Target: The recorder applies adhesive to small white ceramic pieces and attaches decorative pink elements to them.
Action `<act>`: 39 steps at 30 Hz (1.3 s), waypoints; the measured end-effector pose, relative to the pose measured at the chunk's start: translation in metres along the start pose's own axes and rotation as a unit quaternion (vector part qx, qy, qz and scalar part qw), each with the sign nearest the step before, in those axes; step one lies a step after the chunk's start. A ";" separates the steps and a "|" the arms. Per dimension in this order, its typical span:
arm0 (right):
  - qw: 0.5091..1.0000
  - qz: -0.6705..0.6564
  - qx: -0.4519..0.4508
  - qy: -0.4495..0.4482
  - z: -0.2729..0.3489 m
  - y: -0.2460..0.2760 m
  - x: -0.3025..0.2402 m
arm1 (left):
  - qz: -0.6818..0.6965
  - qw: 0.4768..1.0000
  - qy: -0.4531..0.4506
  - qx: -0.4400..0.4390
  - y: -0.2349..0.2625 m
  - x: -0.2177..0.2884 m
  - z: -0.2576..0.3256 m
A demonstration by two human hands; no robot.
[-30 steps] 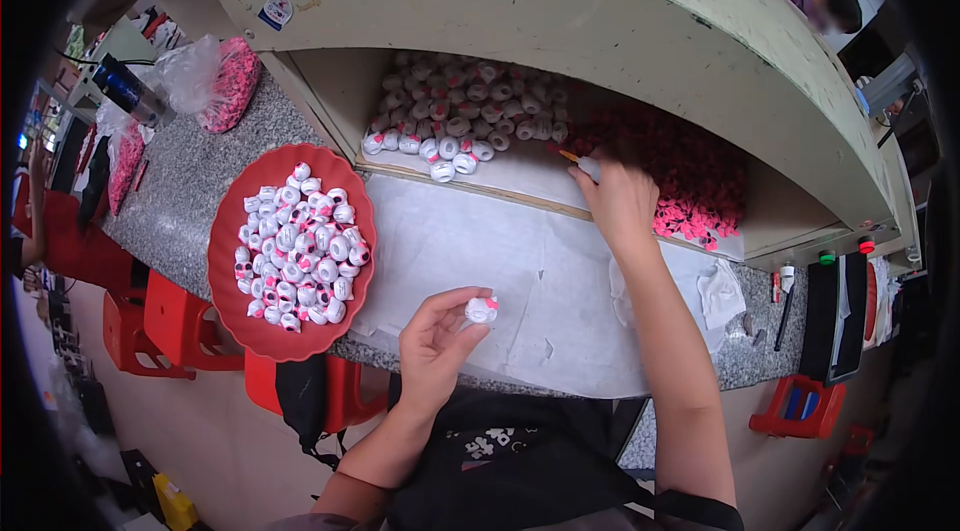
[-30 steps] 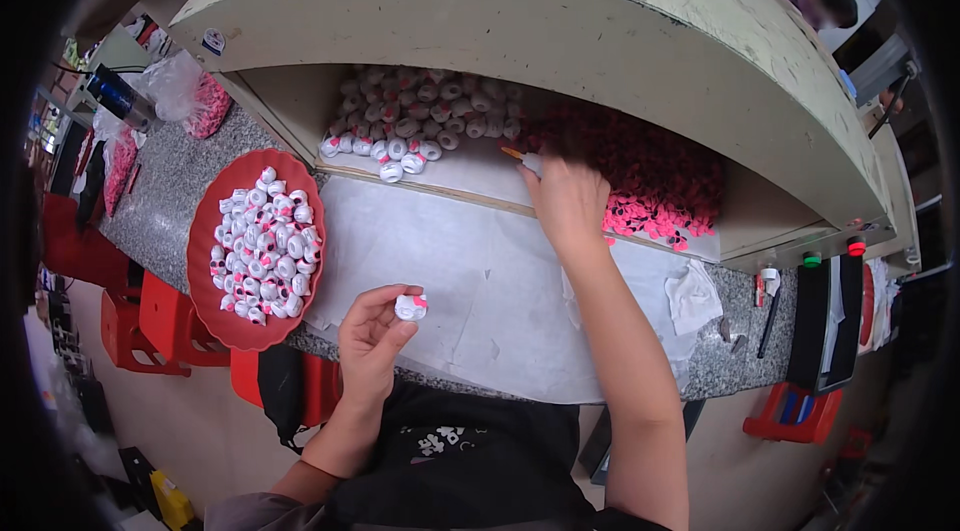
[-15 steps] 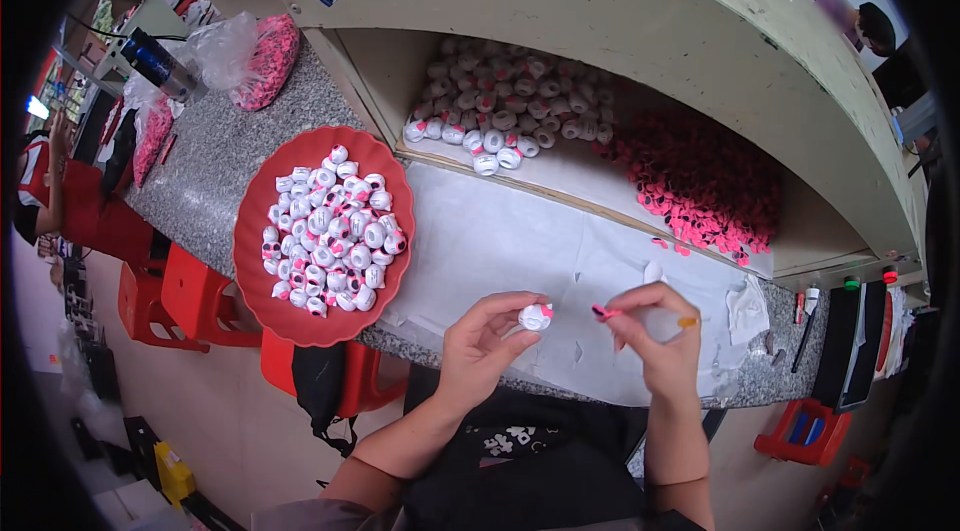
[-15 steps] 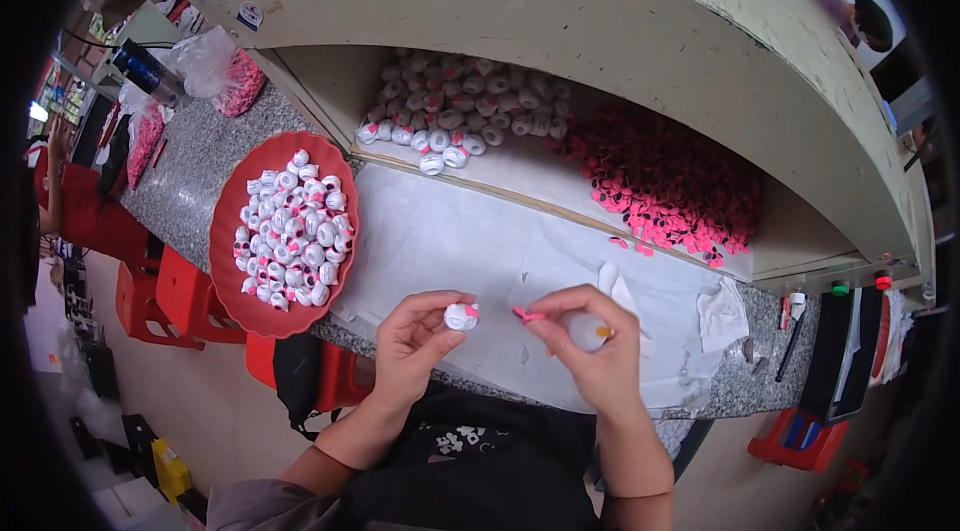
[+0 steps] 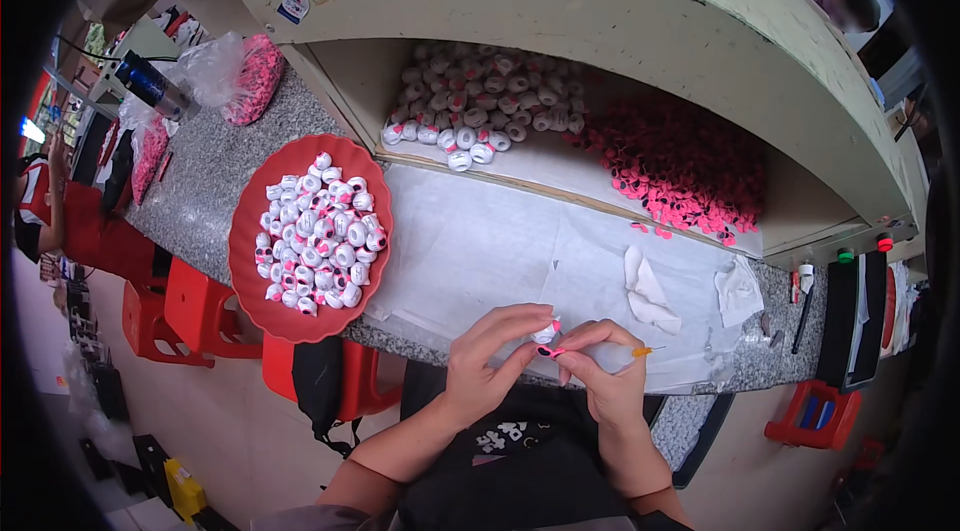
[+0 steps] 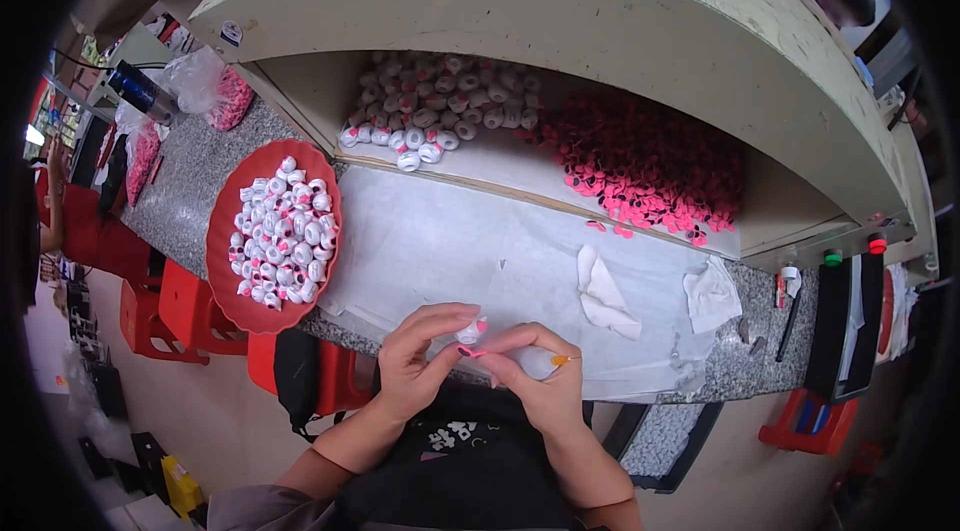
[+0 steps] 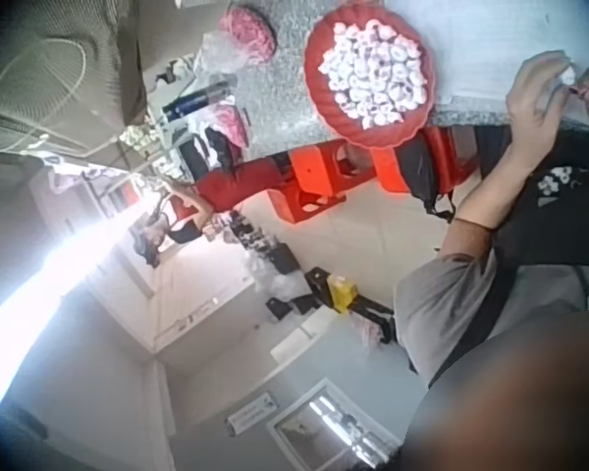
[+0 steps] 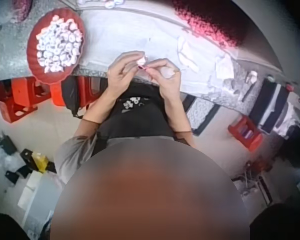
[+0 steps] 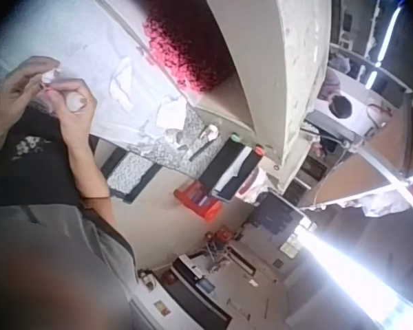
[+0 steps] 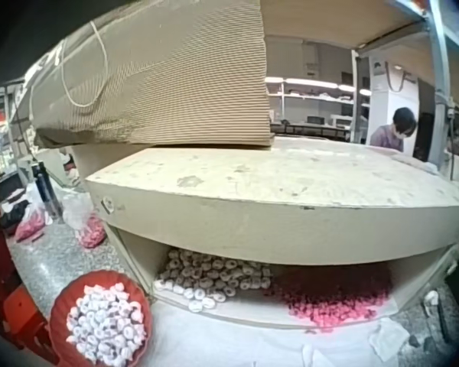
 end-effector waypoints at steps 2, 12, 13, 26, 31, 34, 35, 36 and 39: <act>1.000 0.001 0.001 0.001 0.000 0.001 -0.001 | -0.005 1.000 -0.006 0.000 0.000 0.002 0.000; 0.997 0.058 0.028 0.042 -0.003 0.005 0.000 | 0.020 1.000 0.000 -0.018 -0.003 0.003 0.001; 0.992 0.092 0.029 0.087 -0.003 0.005 0.000 | 0.044 0.999 0.011 -0.017 -0.003 0.003 0.000; 0.996 0.039 -0.010 0.081 0.003 -0.004 -0.005 | 0.224 0.961 0.163 -0.027 -0.004 -0.006 0.012; 0.996 0.069 -0.040 0.037 0.006 -0.002 -0.003 | 0.200 0.973 0.109 -0.036 -0.005 -0.008 0.012; 1.000 0.009 -0.024 -0.012 0.005 -0.003 -0.004 | 0.213 0.965 0.148 -0.041 -0.007 -0.006 0.012; 1.000 0.009 -0.022 -0.012 0.004 -0.001 -0.003 | 0.213 0.965 0.149 -0.042 -0.008 -0.007 0.011; 0.999 0.006 -0.032 -0.003 0.003 0.000 -0.002 | 0.209 0.967 0.133 -0.050 -0.009 -0.006 0.011; 0.999 -0.003 -0.043 0.001 0.003 0.003 0.000 | 0.198 0.973 0.103 -0.057 -0.011 -0.007 0.013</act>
Point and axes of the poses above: each hand's wrist, its own z-axis away from the middle knuckle, its own y-axis out of the back of the hand, x = y × z, the point moved 4 cm from there along -z, towards the middle knuckle, and after that the axes turned 15 degrees about x, right-handed, at the moved point
